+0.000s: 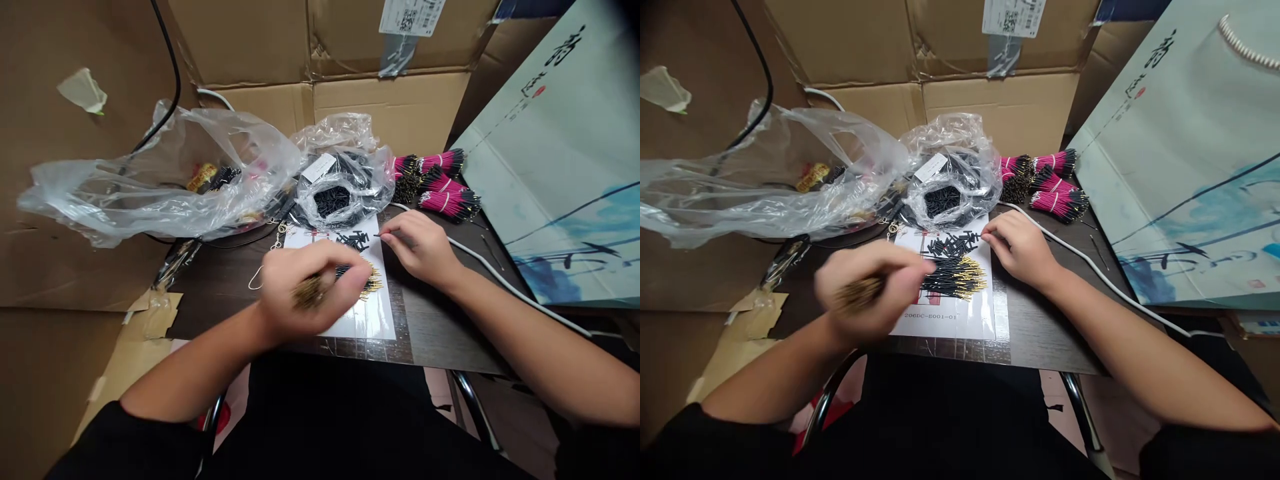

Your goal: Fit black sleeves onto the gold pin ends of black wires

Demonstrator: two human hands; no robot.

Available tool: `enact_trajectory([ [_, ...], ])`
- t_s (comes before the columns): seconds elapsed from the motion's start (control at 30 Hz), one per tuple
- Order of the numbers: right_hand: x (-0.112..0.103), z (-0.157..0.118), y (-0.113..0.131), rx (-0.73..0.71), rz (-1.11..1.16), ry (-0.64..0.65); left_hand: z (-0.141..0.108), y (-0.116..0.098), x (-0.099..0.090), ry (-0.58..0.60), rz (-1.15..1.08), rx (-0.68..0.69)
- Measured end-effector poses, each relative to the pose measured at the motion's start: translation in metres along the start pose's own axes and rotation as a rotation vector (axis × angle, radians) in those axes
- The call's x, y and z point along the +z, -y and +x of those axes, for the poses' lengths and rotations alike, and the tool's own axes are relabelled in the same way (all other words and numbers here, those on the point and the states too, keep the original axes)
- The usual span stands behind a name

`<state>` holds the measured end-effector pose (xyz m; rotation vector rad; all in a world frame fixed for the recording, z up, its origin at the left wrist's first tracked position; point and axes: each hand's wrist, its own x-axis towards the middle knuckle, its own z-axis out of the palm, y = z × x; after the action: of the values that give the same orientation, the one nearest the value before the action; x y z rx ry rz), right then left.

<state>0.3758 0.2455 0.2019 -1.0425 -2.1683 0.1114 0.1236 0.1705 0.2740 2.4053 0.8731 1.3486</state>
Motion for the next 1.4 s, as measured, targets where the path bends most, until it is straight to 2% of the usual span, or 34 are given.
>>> enact_trajectory([
  [0.07, -0.001, 0.002, 0.015, 0.004, 0.01, -0.045, 0.023, 0.039, 0.026, 0.052, 0.089, 0.063],
  [0.13, 0.001, 0.003, 0.029, 0.023, 0.004, -0.041, 0.029, 0.067, 0.045, 0.106, 0.192, 0.116],
  [0.2, 0.005, 0.001, 0.039, 0.052, -0.022, -0.009, 0.024, 0.081, 0.055, 0.171, 0.225, 0.103],
  [0.27, 0.011, -0.002, 0.044, 0.056, -0.049, 0.008, 0.015, 0.087, 0.058, 0.225, 0.198, 0.09],
  [0.4, 0.018, -0.008, 0.047, 0.018, -0.006, -0.024, 0.007, 0.09, 0.055, 0.29, 0.194, 0.133],
  [0.63, 0.021, -0.011, 0.049, 0.0, 0.192, -0.096, 0.004, 0.088, 0.056, 0.294, 0.18, 0.128],
  [0.8, 0.016, -0.011, 0.051, 0.002, 0.196, -0.203, 0.001, 0.084, 0.057, 0.229, 0.167, 0.133],
  [0.9, 0.008, -0.014, 0.054, -0.091, 0.145, -0.306, 0.002, 0.083, 0.055, 0.168, 0.241, 0.168],
  [1.03, -0.001, -0.018, 0.058, -0.334, 0.06, -0.27, 0.003, 0.082, 0.053, 0.113, 0.337, 0.243],
  [1.1, -0.002, -0.019, 0.059, -0.403, 0.041, -0.233, 0.002, 0.082, 0.052, 0.102, 0.359, 0.257],
  [1.4, -0.005, -0.021, 0.062, -0.425, 0.032, -0.158, 0.001, 0.078, 0.047, 0.083, 0.394, 0.253],
])
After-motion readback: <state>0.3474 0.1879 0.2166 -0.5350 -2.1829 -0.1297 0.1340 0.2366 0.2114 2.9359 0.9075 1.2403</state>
